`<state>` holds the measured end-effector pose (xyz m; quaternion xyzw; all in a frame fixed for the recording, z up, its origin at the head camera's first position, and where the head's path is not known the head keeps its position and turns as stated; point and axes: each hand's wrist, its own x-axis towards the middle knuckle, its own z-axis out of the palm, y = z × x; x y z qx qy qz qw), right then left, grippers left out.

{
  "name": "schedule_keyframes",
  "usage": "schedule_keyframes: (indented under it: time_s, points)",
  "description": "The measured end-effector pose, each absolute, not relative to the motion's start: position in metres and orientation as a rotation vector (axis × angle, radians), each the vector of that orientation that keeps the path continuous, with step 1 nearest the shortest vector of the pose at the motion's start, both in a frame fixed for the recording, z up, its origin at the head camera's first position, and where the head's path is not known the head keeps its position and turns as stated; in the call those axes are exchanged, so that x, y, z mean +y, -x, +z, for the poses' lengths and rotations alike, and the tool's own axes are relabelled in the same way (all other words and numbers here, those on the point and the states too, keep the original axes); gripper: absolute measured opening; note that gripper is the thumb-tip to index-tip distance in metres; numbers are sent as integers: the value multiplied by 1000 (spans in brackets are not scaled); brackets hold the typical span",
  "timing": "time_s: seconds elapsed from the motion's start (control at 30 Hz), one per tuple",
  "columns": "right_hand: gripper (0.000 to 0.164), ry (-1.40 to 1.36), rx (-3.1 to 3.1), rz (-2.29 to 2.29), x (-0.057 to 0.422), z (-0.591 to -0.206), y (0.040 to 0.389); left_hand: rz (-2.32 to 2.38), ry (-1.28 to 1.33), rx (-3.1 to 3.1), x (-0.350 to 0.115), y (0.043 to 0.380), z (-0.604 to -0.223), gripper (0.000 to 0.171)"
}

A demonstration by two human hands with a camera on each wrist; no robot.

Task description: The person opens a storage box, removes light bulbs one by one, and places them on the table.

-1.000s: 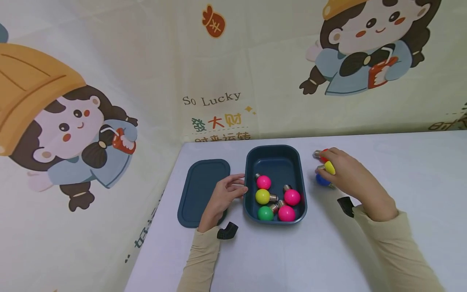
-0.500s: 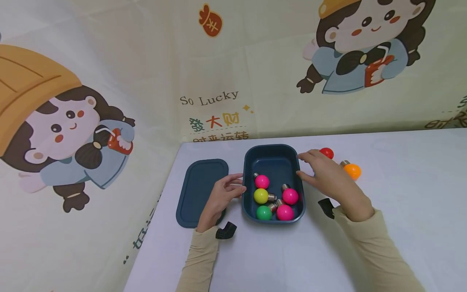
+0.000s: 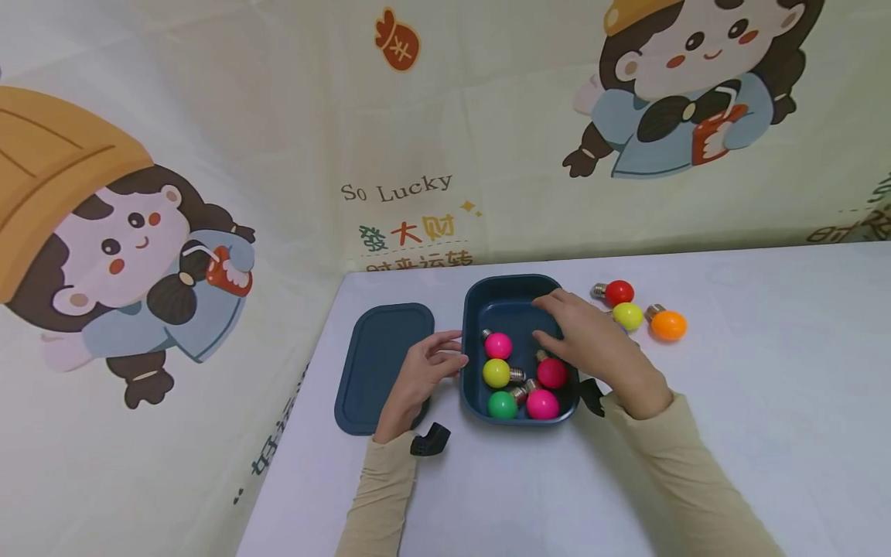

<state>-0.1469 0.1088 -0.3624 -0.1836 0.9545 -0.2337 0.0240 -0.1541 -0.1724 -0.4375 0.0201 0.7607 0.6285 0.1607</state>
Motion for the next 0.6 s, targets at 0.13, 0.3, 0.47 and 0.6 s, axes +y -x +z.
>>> schedule_keyframes:
  time_s: [0.13,0.3,0.47,0.6]
  points:
    - [53,580,2931,-745,101,-366,149,1798,-41,2171,-171,153,-436,51]
    - [52,588,2907,-755,93,-370,150,1800,-44,2166,-169,152,-435,52]
    - [53,624,2892,-766,84,-373,153,1788,-51,2171,-170,152,-436,50]
    - [55,647,2877,-770,77,-377,155,1785,-49,2187,-172,151,-437,49]
